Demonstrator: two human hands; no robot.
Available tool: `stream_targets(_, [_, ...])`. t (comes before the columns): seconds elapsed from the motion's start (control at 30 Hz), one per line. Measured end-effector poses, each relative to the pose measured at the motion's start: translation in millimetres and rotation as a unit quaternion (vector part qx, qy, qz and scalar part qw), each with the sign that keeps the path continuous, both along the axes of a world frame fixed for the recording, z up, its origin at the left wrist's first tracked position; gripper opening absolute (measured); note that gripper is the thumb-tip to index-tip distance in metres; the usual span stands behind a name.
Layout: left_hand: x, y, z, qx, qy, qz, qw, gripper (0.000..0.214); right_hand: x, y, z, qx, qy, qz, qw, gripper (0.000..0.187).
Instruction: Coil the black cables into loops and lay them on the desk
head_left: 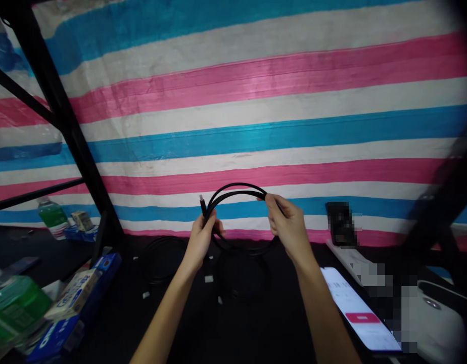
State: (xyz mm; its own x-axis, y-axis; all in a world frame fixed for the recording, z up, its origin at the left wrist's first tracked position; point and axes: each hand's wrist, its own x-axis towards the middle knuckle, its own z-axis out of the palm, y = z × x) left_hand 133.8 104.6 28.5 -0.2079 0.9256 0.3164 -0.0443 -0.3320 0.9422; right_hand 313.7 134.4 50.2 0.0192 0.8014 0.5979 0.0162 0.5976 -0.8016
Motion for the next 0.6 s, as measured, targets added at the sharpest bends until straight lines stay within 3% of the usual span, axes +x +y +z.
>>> stream_targets(0.1, [3.7,-4.4,5.3,-0.005,-0.012,-0.029,0.999,0.044,1.2,-5.5,2.0,-0.018,-0.048,0.012,0.999,0.036])
stream_targets(0.23, [4.1,-14.1,12.3,-0.026,0.002,-0.042,0.999,0.051,-4.5,-16.4,5.6,0.110,-0.147,-0.069,0.981,0.051])
stream_targets(0.33, [3.3,-20.7,14.2,-0.026,0.020,-0.015,0.999,0.050,-9.0,-20.8,6.8,0.139,-0.217,-0.040,0.965,0.042])
stream_targets(0.43, [1.6,-23.6,11.6,-0.019,0.044,0.011,0.999,0.043,-11.6,-21.5,6.9,0.127,-0.217,0.005,0.968,0.028])
stream_targets(0.6, [-3.5,-24.2,6.6,-0.027,0.116,0.035,0.992,0.040,-14.1,-25.4,9.2,0.118,-0.168,0.032,0.978,0.020])
